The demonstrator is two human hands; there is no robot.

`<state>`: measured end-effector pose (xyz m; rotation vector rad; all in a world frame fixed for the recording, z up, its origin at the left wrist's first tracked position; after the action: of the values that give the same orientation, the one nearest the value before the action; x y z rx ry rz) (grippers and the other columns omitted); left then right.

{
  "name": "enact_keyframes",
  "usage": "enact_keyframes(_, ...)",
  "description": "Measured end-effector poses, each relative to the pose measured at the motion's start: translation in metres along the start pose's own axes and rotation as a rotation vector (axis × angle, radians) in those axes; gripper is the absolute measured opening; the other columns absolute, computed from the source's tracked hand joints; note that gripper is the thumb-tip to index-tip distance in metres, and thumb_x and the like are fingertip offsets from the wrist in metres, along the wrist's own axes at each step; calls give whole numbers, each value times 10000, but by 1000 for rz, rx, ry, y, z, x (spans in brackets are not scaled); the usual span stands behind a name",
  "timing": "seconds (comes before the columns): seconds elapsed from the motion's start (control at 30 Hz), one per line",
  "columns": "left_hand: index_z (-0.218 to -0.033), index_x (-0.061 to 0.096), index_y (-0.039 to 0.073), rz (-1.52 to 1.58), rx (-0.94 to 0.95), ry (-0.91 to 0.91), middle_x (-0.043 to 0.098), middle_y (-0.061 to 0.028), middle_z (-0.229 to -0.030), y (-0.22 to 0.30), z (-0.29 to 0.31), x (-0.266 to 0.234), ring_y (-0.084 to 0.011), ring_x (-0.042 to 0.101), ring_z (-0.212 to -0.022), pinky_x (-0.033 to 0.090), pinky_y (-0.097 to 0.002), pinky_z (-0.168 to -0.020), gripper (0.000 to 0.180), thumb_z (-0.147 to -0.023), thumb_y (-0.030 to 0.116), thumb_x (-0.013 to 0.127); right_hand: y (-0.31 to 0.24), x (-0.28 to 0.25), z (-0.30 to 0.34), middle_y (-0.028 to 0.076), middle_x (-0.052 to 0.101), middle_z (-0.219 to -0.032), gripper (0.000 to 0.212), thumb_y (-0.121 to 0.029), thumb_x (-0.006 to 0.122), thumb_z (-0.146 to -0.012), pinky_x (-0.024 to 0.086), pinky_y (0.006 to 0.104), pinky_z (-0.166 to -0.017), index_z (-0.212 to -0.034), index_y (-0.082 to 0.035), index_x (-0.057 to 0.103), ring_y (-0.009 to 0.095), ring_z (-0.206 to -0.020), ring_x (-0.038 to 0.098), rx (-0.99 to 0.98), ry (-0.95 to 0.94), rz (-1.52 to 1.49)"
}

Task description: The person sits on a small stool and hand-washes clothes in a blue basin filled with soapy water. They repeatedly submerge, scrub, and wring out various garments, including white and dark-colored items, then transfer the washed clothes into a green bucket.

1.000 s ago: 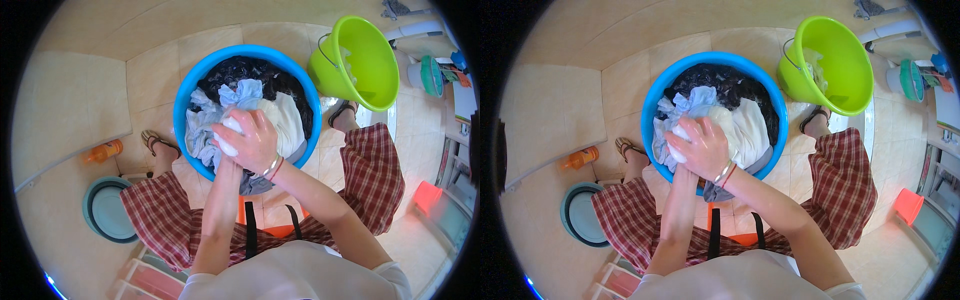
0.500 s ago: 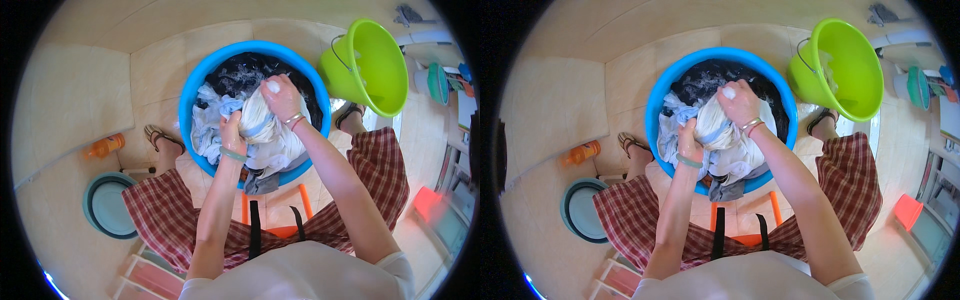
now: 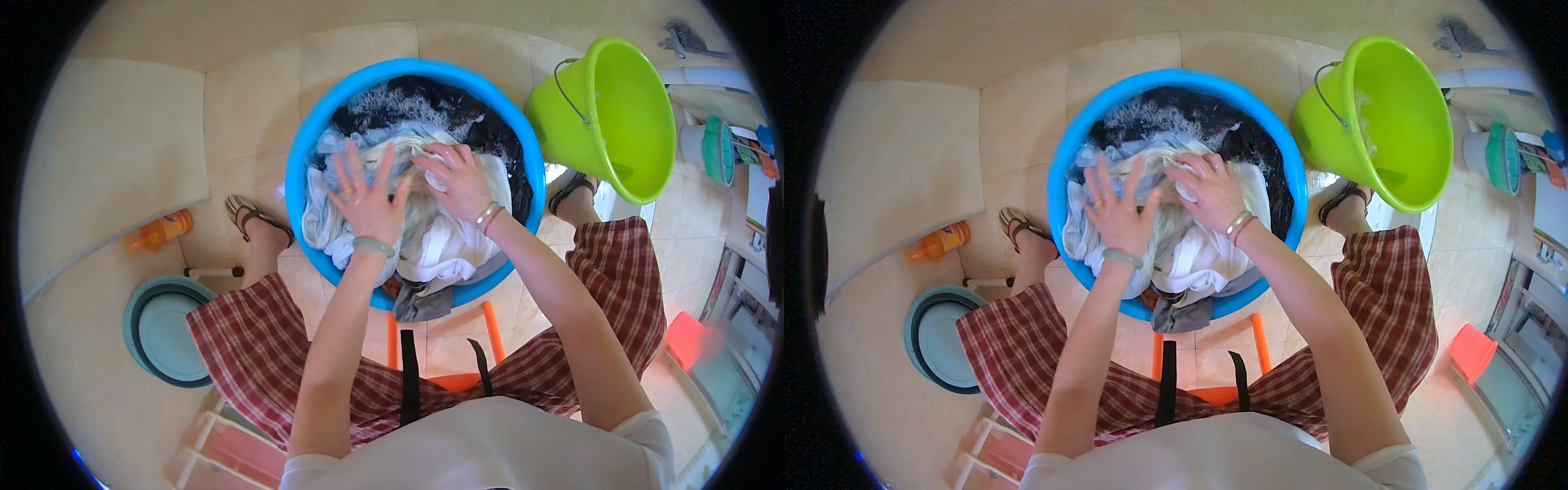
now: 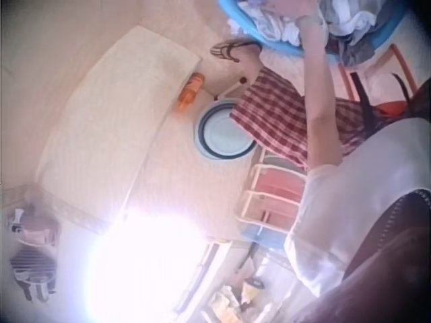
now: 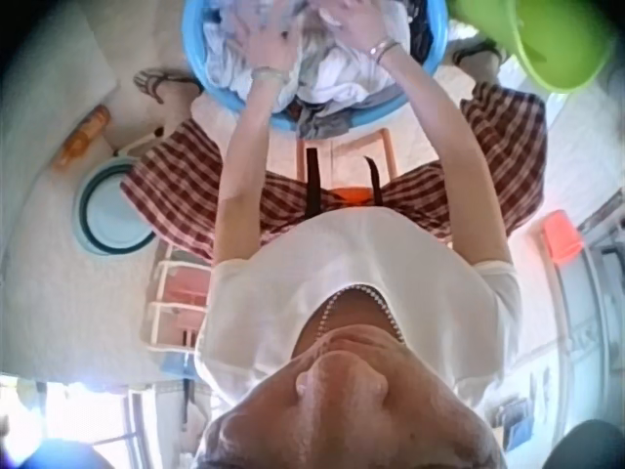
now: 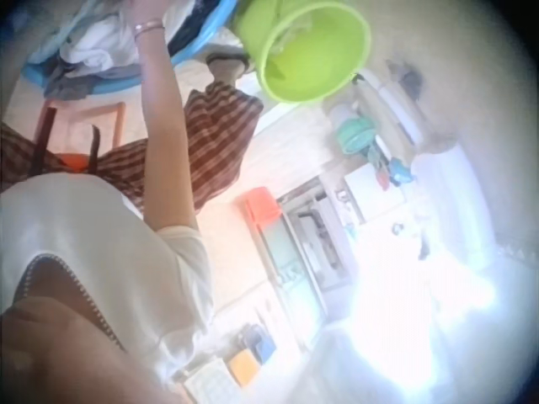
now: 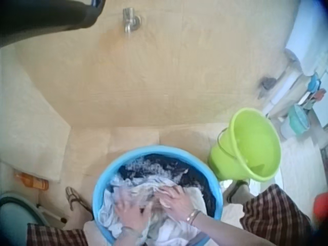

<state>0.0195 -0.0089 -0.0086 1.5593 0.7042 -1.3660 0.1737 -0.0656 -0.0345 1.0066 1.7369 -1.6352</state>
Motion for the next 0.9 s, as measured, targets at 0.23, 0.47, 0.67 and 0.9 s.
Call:
enact_keyframes(0.23, -1455, 286, 380, -187, 88, -419, 2, -52, -1583, -19, -11, 63, -361, -58, -1439, 156, -748, -985, 623, -888, 506, 510, 19, 47, -11, 54, 469, -1250, 545, -197, 712, -723, 433, 434, -900, -1237, -263, 543, 307, -1113, 449, 26, -198, 201)
enact_keyframes(0.47, -1438, 360, 283, -210, 22, -596, 119, -107, -1564, -17, -21, 86, -367, 72, -1431, 152, -725, -1013, 580, -901, 482, 450, 64, 106, -7, 200, 534, -1154, 353, -156, 591, -843, 428, 409, -926, -1192, -124, 555, 364, -1095, 508, 501, -194, -436)
enact_keyframes(0.67, -1394, 433, 205, -515, -178, -712, 322, -112, -1484, -40, -29, 131, -331, 220, -1397, 164, -704, -1036, 554, -904, 464, 417, 87, 144, 6, 193, 575, -1073, 328, -171, 595, -835, 441, 398, -905, -1153, -92, 580, 360, -1023, 549, 476, -519, -463)
enact_keyframes(0.9, -1341, 494, 203, -212, 37, -508, 353, -122, -1465, -18, -27, 99, -332, 219, -1400, 195, -675, -1044, 507, -881, 416, 477, 85, 133, 13, 179, 608, -1009, 316, -183, 606, -819, 455, 391, -882, -1114, -69, 607, 353, -970, 583, 743, -458, -901)
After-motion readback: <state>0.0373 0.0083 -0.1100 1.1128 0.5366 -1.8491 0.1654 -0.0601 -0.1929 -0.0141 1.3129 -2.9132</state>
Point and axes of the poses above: each hand's wrist, its own z-axis away from the middle knuckle, its own x-axis out of the palm, y = z × x, the point moved 4 cm from there along -z, towards the middle knuckle
